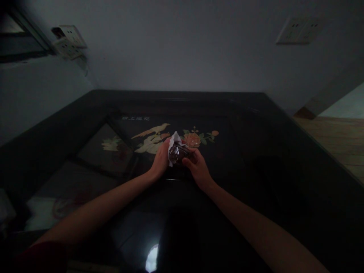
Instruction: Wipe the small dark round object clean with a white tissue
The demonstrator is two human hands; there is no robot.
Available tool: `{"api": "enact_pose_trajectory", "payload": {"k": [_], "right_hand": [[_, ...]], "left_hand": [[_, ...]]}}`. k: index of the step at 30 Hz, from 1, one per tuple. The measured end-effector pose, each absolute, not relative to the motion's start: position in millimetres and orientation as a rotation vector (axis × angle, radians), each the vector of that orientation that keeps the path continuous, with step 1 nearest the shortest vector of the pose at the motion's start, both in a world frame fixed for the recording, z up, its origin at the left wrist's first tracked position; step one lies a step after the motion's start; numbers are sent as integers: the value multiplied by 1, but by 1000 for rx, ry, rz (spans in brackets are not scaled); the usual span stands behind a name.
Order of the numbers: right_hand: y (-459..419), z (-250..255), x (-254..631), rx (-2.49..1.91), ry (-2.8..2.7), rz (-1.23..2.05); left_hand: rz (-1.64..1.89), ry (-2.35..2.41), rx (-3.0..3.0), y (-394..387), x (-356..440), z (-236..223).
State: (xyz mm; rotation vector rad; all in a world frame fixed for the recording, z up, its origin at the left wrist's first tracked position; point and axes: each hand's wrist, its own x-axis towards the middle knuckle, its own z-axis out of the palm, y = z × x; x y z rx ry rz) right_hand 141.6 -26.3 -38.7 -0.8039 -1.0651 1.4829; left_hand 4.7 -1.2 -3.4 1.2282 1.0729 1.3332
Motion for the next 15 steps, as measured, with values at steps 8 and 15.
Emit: {"api": "enact_pose_trajectory", "payload": {"k": [8, 15], "right_hand": [[-24, -41, 143, -876, -1127, 1386], [-24, -39, 142, -989, -1227, 1234]], "left_hand": [[1265, 985, 2416, -5, -3, 10], [1252, 948, 2518, -5, -3, 13]]}}
